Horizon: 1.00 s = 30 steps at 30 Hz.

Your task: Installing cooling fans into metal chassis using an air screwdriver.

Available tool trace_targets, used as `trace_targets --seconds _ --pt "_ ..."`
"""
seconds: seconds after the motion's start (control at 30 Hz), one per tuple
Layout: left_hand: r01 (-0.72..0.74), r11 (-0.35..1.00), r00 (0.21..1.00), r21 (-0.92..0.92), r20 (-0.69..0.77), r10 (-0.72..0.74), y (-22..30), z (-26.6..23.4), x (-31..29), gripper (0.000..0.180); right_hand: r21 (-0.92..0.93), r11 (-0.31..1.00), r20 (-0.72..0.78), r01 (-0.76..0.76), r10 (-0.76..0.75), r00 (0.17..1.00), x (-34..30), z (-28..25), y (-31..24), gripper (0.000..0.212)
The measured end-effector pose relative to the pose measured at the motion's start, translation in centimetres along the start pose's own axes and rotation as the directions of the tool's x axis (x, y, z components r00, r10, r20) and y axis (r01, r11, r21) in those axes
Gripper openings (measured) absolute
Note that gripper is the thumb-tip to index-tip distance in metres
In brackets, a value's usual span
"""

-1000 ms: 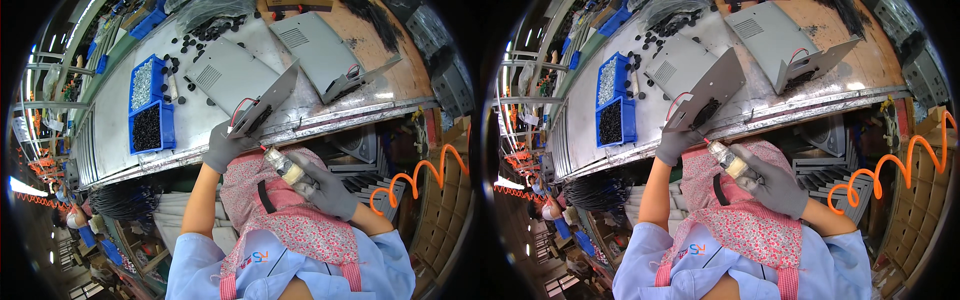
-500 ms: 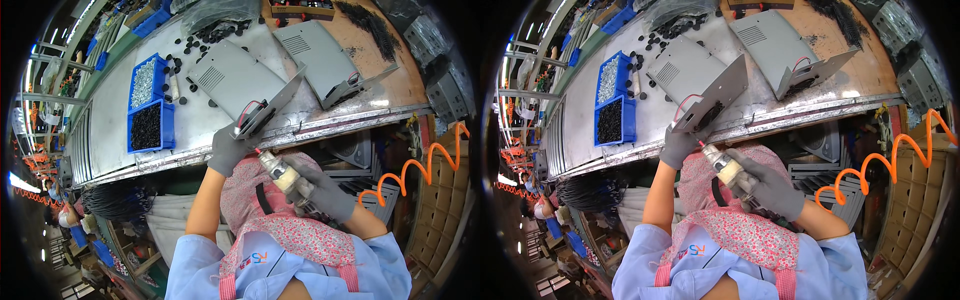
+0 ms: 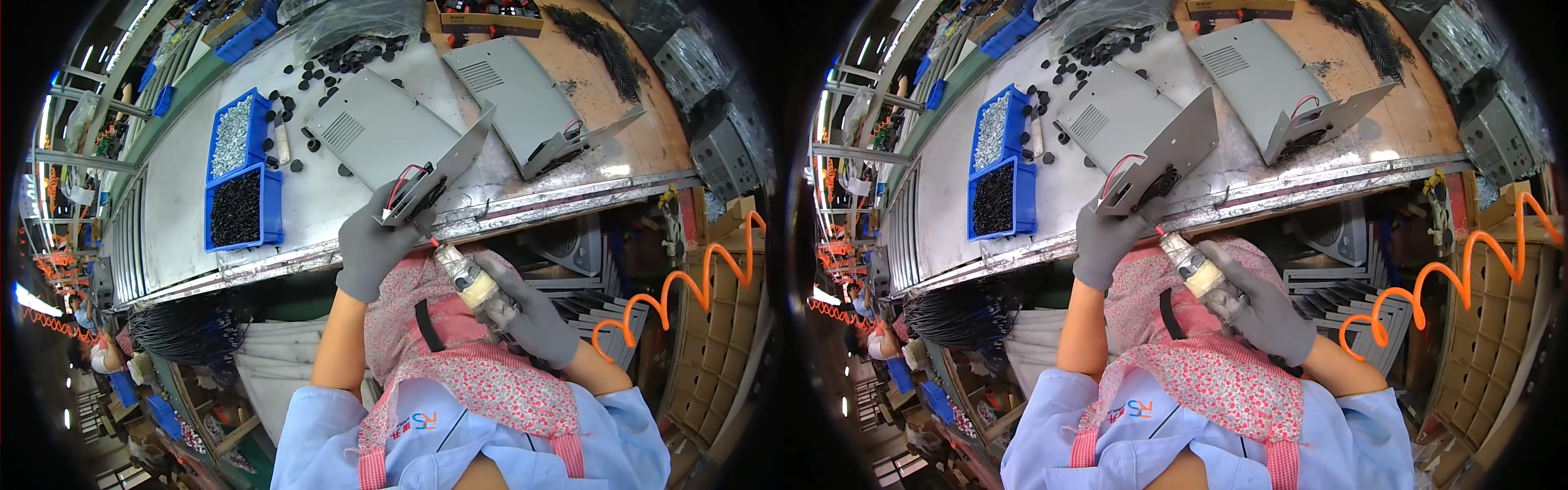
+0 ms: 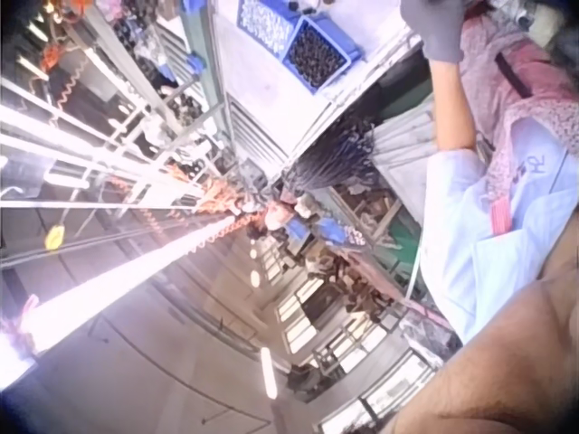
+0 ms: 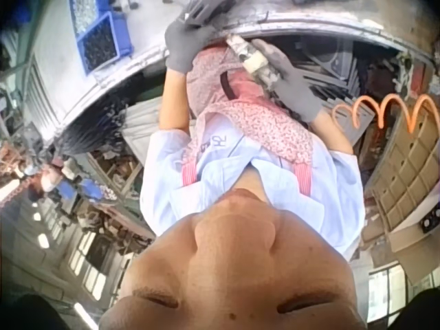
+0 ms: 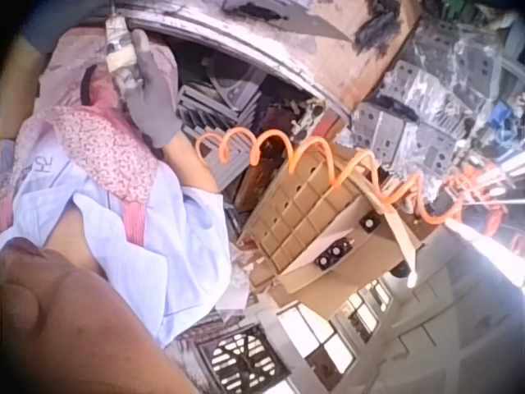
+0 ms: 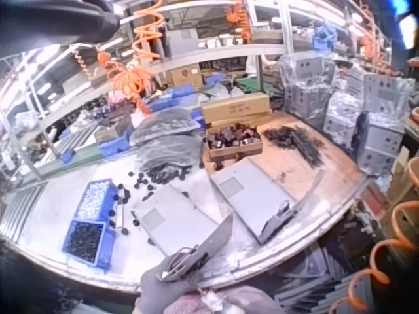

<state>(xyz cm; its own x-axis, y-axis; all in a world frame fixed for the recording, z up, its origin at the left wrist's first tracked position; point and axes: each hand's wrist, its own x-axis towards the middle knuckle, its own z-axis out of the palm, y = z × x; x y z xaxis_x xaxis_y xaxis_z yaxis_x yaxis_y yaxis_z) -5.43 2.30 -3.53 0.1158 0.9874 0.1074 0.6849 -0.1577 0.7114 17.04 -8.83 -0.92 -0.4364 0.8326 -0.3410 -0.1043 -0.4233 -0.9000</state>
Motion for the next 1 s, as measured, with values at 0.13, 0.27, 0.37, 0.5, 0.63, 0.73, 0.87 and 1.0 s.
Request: trace_targets --seconds 0.13,0.27,0.37,0.5,0.63,0.73,0.87,1.0 --pt "0.038 0.994 0.998 -0.105 -0.049 -0.044 0.5 0.1 0.0 0.040 -0.036 0.999 0.003 0.001 -0.001 1.000 0.5 0.3 0.0 0.065" --pt "0.055 0.997 0.997 -0.050 -0.058 -0.058 0.1 0.2 0.1 0.040 -0.004 1.000 0.002 -0.009 0.009 1.000 0.5 0.6 0.1 0.065" --pt "0.066 0.989 0.995 -0.132 -0.061 -0.075 -0.2 0.5 0.0 0.040 0.013 1.000 -0.014 0.011 -0.011 1.000 0.6 1.0 0.8 0.065" --pt "0.044 0.989 0.995 -0.140 -0.083 -0.056 -0.2 0.5 -0.1 0.039 0.328 0.936 0.039 -0.132 0.126 0.991 0.5 1.4 -0.4 0.064" --pt "0.038 0.989 0.994 -0.143 -0.099 -0.053 0.2 0.8 -0.4 0.038 0.375 0.907 0.057 -0.191 0.183 0.981 0.1 1.2 -0.3 0.064" --pt "0.041 0.985 0.993 -0.166 -0.102 -0.059 -0.2 1.0 -0.3 0.037 0.177 0.981 0.020 -0.078 0.076 0.997 0.1 1.2 0.1 0.063" --pt "0.046 0.986 0.995 -0.157 -0.084 -0.060 -0.2 0.9 -0.3 0.036 0.149 0.988 -0.001 -0.047 0.048 0.999 0.4 1.3 0.1 0.061" --pt "0.021 0.996 0.994 -0.082 -0.109 -0.030 -0.2 0.9 -0.3 0.036 0.094 0.994 -0.020 -0.058 0.060 0.998 0.8 1.5 -0.5 0.061"
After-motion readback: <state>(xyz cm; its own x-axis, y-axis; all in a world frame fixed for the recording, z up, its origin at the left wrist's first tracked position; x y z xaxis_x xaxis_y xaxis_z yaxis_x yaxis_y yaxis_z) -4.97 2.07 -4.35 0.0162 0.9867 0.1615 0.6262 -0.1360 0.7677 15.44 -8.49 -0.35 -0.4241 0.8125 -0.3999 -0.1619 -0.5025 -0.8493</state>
